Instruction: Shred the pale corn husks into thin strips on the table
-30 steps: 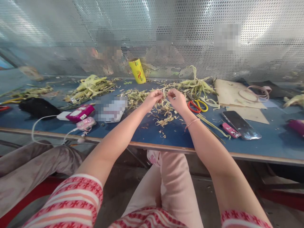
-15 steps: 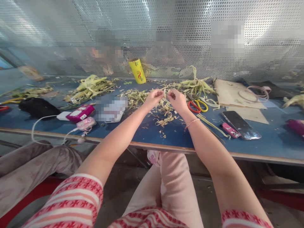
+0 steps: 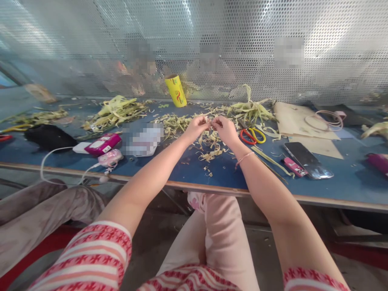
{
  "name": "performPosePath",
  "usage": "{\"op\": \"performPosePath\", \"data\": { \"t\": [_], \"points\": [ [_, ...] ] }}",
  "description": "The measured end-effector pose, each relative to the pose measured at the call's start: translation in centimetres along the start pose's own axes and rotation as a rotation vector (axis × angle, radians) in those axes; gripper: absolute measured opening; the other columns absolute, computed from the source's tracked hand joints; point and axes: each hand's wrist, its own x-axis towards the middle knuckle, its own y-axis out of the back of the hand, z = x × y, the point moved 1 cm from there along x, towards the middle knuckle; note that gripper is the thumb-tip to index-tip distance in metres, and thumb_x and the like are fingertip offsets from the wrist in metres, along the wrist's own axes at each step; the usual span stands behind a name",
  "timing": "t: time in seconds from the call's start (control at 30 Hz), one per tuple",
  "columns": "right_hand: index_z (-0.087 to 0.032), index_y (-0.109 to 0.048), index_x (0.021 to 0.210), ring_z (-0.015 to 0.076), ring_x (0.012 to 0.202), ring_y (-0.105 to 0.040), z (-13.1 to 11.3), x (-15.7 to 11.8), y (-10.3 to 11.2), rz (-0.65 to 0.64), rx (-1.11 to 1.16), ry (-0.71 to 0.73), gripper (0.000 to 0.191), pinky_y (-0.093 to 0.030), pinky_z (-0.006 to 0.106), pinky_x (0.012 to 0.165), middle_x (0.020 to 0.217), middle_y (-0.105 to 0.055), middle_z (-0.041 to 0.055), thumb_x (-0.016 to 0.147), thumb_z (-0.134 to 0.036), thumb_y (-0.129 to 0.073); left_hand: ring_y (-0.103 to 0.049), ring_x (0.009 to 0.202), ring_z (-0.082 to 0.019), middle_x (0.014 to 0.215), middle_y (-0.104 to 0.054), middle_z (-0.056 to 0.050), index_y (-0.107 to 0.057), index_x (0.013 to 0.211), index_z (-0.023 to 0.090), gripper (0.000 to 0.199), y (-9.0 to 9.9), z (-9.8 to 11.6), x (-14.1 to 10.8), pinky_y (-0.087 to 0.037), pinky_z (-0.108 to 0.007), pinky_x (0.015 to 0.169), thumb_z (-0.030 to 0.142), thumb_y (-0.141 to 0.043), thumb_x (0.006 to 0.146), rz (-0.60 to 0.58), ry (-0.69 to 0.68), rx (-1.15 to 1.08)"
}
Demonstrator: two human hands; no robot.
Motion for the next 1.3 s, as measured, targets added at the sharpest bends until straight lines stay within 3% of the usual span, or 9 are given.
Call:
{"op": "performPosePath", "data": {
  "t": [0.33, 0.53, 0.67, 0.87, 1.13, 1.3],
  "points": [
    [-0.020, -0.056, 0.077, 0.0155, 0.066, -0.056, 0.2, 0.0, 0.1, -0.010, -0.055, 0.006, 0.004, -0.045, 0.031, 0.068, 0.068, -0.060, 0.0004, 0.077, -0.023, -0.054, -0.059, 0.064, -0.013, 0.064, -0.055, 0.001, -0.051, 0.073, 0.018, 0.008, 0.0, 0.7, -0.5, -0.047, -0.030, 0.072, 0.013, -0.054, 0.078, -0.017, 0.068, 0.109],
    [-0.020, -0.057, 0.078, 0.0153, 0.067, -0.055, 0.8, 0.3, 0.2, -0.061, -0.006, 0.011, 0.006, -0.047, 0.031, 0.069, 0.068, -0.059, -0.0002, 0.075, -0.024, -0.055, -0.059, 0.064, -0.015, 0.063, -0.056, 0.000, -0.049, 0.073, 0.020, 0.008, -0.1, 0.5, -0.5, -0.048, -0.034, 0.072, 0.015, -0.052, 0.077, -0.079, 0.110, 0.026],
    [-0.020, -0.057, 0.077, 0.0149, 0.067, -0.056, 0.1, 0.2, 0.4, -0.062, 0.021, -0.001, 0.007, -0.046, 0.031, 0.070, 0.068, -0.059, -0.0004, 0.075, -0.025, -0.055, -0.059, 0.066, -0.016, 0.064, -0.057, -0.001, -0.046, 0.071, 0.020, 0.010, -0.3, 1.3, -0.8, -0.048, -0.034, 0.073, 0.013, -0.051, 0.076, -0.077, 0.131, -0.014],
    [-0.019, -0.057, 0.073, 0.0143, 0.064, -0.054, -1.1, -0.1, 0.4, -0.072, -0.010, 0.011, 0.006, -0.046, 0.031, 0.070, 0.065, -0.056, -0.0006, 0.073, -0.025, -0.054, -0.058, 0.061, -0.015, 0.060, -0.055, 0.000, -0.045, 0.070, 0.020, 0.012, -0.3, 0.5, -0.4, -0.047, -0.032, 0.068, 0.017, -0.053, 0.078, -0.076, 0.118, -0.037],
    [-0.020, -0.057, 0.075, 0.0148, 0.065, -0.055, -0.6, -0.1, 0.1, -0.062, 0.040, -0.013, 0.007, -0.046, 0.032, 0.070, 0.066, -0.058, -0.0008, 0.074, -0.027, -0.056, -0.054, 0.057, -0.012, 0.058, -0.050, 0.003, -0.044, 0.069, 0.020, 0.015, -0.5, 1.3, -0.6, -0.048, -0.032, 0.069, 0.009, -0.049, 0.078, -0.059, 0.153, -0.091],
    [-0.021, -0.056, 0.078, 0.0154, 0.067, -0.057, -0.4, 0.0, 0.3, -0.035, 0.098, -0.049, 0.008, -0.050, 0.034, 0.072, 0.069, -0.060, -0.0001, 0.075, -0.027, -0.059, -0.056, 0.060, -0.012, 0.062, -0.054, 0.002, -0.045, 0.071, 0.019, 0.016, -0.6, 1.4, -0.7, -0.049, -0.031, 0.072, 0.018, -0.057, 0.082, -0.046, 0.165, -0.119]
  ]
}}
